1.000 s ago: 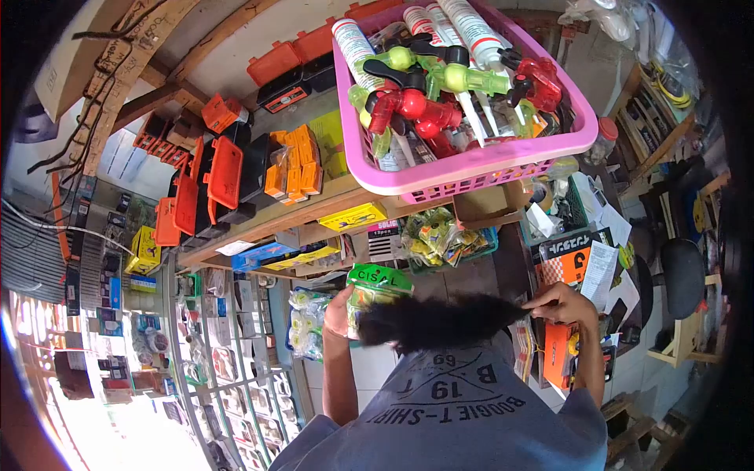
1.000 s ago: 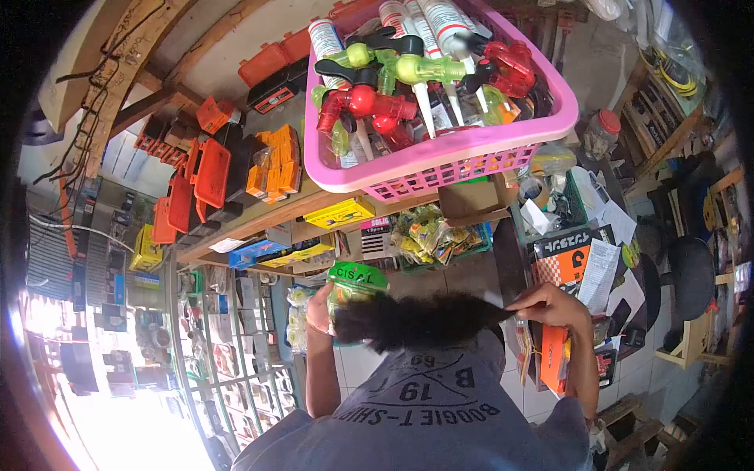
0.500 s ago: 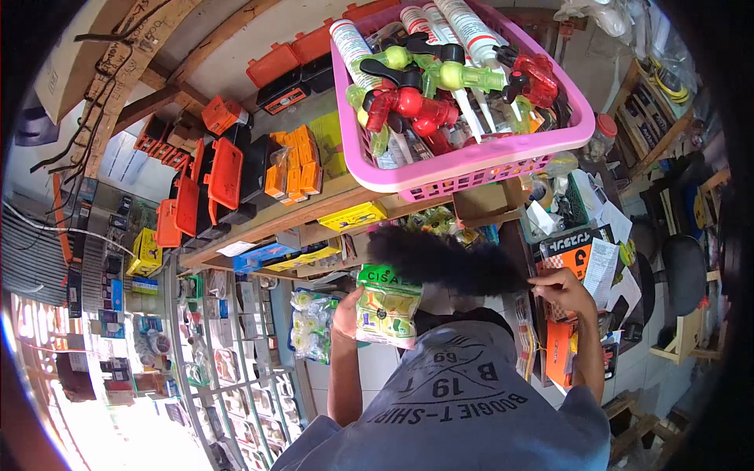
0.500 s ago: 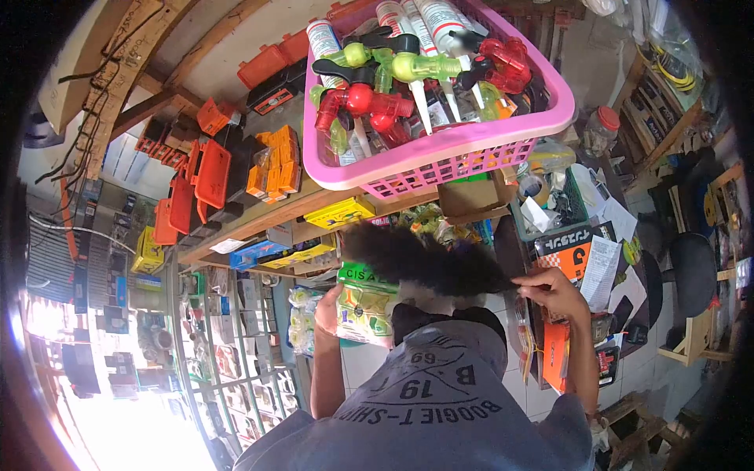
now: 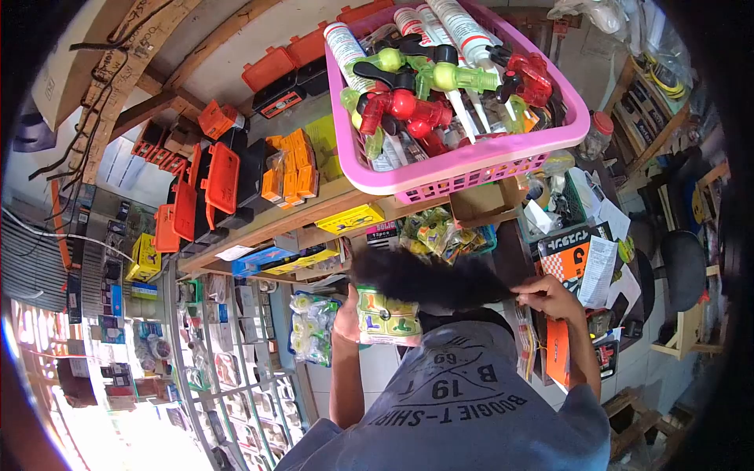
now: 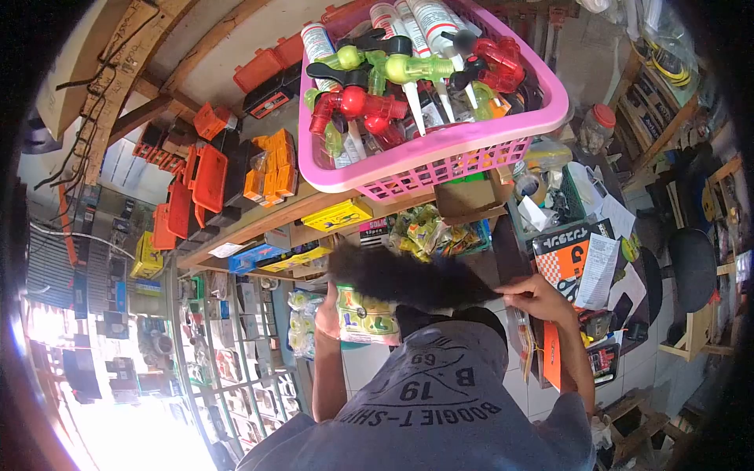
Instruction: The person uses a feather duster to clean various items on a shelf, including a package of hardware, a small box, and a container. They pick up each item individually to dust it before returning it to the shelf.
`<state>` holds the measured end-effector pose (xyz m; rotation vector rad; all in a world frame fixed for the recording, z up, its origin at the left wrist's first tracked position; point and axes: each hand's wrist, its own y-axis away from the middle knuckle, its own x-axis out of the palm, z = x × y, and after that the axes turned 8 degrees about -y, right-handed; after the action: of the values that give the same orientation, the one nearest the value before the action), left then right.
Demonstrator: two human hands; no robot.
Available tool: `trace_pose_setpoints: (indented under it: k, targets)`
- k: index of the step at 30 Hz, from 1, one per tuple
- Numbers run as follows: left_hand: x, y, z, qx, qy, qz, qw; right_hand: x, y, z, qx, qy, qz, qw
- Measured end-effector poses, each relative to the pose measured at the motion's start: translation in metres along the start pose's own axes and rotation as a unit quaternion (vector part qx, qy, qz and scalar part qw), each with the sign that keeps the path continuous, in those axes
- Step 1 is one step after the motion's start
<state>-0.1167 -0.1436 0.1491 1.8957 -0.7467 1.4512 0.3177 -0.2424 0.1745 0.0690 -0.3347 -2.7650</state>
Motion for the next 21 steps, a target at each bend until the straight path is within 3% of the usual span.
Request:
trace_pose_setpoints:
  k: [2,3,4,5,6,7,9,11,13,14,15,17,19,21]
  targets:
    - [0.001,0.003,-0.001,0.01,-0.061,-0.022,0.998,-0.002,0.001,-0.001,-0.008,-0.022,-0.028,0.999]
    - [0.002,0.007,0.001,0.102,-0.31,-0.074,0.942,-0.005,0.003,0.001,-0.005,-0.017,0.011,1.0]
    - [0.007,0.009,0.003,0.186,-0.535,-0.121,0.815,-0.007,0.005,0.004,-0.001,-0.012,0.05,0.999]
    - [0.017,0.013,0.003,0.147,-0.484,-0.139,0.851,-0.008,0.005,0.007,-0.001,-0.012,0.051,0.999]
    - [0.017,0.008,0.0,0.111,-0.267,-0.086,0.954,-0.009,0.006,0.01,0.007,0.02,0.053,0.998]
    - [0.016,0.002,-0.003,0.067,-0.033,-0.027,0.997,-0.01,0.008,0.013,0.015,0.051,0.055,0.997]
    - [0.011,-0.001,-0.004,0.063,-0.018,-0.113,0.991,-0.006,0.01,0.021,0.025,0.02,0.033,0.999]
    - [0.0,-0.001,-0.007,0.076,0.008,-0.071,0.995,-0.007,0.011,0.02,0.032,-0.01,0.01,0.999]
    - [0.003,0.001,-0.009,0.088,-0.051,-0.143,0.984,-0.009,0.011,0.009,0.031,0.008,0.047,0.998]
    - [0.009,0.0,-0.005,0.103,-0.043,-0.064,0.992,-0.008,0.011,0.009,0.03,0.009,0.045,0.998]
    - [0.016,-0.003,0.0,0.122,-0.103,-0.174,0.972,-0.006,0.011,0.009,0.05,-0.009,0.019,0.999]
    - [0.013,-0.004,0.0,0.103,-0.056,-0.08,0.99,-0.005,0.011,0.01,0.07,-0.026,-0.006,0.997]
    - [0.013,-0.005,0.001,0.123,-0.041,-0.111,0.985,-0.004,0.01,0.014,0.06,0.012,0.036,0.997]
    - [0.004,-0.005,-0.002,0.142,-0.025,-0.139,0.98,-0.002,0.007,0.018,0.019,0.019,0.005,1.0]
